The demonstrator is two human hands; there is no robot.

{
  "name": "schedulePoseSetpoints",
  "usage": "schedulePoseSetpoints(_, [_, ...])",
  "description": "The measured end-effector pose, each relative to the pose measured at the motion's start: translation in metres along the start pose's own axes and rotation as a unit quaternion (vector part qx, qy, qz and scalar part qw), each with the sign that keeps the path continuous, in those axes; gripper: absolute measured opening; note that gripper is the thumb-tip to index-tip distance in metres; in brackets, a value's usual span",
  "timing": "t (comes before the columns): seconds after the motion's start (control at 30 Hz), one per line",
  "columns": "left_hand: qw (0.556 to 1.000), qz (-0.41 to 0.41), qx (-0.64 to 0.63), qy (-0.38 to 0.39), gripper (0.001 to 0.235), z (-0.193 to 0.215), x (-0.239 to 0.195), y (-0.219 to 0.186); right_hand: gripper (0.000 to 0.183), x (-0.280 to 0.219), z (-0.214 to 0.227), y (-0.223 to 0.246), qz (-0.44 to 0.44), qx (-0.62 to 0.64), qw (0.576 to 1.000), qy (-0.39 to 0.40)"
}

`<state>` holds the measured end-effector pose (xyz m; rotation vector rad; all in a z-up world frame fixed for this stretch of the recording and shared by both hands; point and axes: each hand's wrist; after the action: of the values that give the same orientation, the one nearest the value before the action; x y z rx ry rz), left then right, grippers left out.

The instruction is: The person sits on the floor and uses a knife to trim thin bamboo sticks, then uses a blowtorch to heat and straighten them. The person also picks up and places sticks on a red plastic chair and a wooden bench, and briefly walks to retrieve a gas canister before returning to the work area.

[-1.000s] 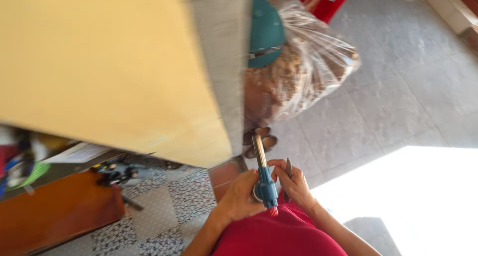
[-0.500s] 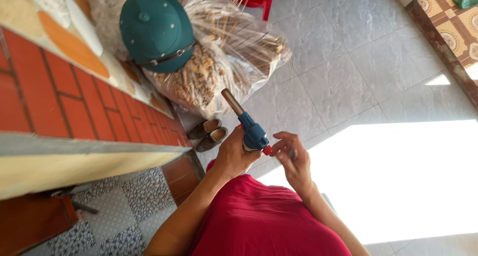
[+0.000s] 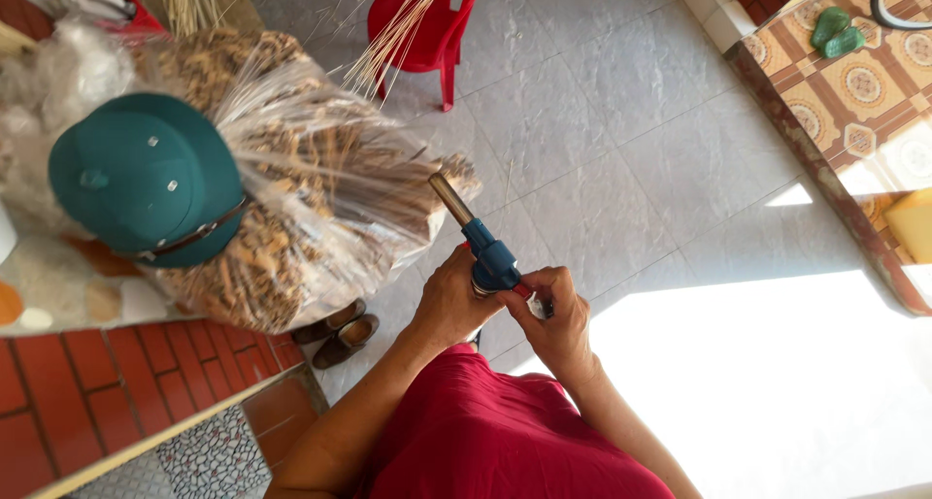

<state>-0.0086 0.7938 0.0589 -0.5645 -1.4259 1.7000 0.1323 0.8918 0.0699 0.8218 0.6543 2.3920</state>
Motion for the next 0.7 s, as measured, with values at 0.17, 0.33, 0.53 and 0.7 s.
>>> schedulePoseSetpoints(0.17, [0.982,0.157,-0.088,0.061,0.088,-0.055,0.089,0.007,0.040,0.067,0.031,-0.070,0.011,-0.009,0.999,-0.035])
schedulePoseSetpoints(0.33, [0.987,0.070,-0.147,-0.013,0.054,-0.120,0.179,0.034,0.033,0.143,0.038,-0.137,-0.022,0.036,0.997,-0.057])
schedulePoseSetpoints(0.53, [0.972,-0.031,-0.188,-0.137,0.116,-0.178,0.280,0.050,0.027,0.232,0.042,-0.231,-0.036,0.094,0.995,-0.014])
schedulePoseSetpoints(0.7, [0.974,-0.034,-0.093,-0.205,0.107,-0.214,0.356,0.035,0.029,0.312,0.058,-0.298,-0.029,0.127,0.987,0.092])
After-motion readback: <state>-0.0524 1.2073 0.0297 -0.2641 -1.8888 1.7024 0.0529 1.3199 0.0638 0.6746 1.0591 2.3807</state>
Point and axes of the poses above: each hand's wrist, its own x-axis towards the middle knuckle, its own z-axis out of the back of the hand, y = z × x, and after that the axes turned 13 degrees about -x, right-handed
